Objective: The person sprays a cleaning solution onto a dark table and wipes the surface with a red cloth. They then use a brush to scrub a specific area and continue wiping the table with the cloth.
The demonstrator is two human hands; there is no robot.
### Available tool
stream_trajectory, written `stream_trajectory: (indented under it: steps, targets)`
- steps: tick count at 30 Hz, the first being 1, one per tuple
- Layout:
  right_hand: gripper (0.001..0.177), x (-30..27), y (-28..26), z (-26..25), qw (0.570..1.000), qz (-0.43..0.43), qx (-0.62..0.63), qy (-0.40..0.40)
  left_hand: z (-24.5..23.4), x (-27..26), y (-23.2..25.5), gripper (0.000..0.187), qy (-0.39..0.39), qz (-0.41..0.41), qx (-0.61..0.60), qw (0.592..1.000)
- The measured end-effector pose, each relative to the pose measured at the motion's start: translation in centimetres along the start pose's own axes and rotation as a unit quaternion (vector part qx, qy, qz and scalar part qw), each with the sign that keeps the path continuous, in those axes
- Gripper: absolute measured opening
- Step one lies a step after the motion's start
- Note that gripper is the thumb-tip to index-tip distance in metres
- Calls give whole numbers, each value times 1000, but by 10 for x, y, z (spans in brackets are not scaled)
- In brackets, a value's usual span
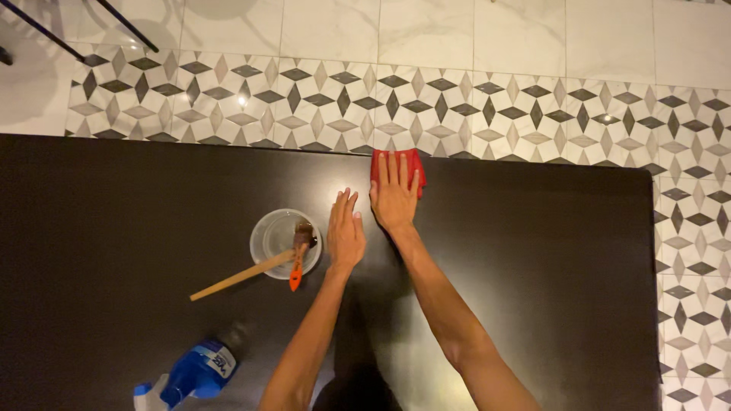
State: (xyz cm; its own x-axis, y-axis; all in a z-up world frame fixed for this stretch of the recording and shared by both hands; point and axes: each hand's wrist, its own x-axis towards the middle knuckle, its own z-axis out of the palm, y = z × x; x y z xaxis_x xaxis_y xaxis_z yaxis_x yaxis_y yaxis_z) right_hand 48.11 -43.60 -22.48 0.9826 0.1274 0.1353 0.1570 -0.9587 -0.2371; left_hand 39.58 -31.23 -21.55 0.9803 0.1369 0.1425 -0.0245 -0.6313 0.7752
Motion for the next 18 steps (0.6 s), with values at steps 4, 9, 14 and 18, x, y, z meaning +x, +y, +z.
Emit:
stream_trajectory:
  steps: [4,9,14,18]
  targets:
    - [70,-1,34,-12,1000,11,4,10,2,-1,6,45,-8,7,36,999]
    - [71,-9,110,-29,999,21,-16,29,6,-1,11,45,-13,6,51,999]
    - [67,-24,191,-62,996,70,-21,44,5,1,16,46,-7,19,59,998]
    - [66,-30,232,-82,991,132,9,29,8,4,19,45,1,15,67,998]
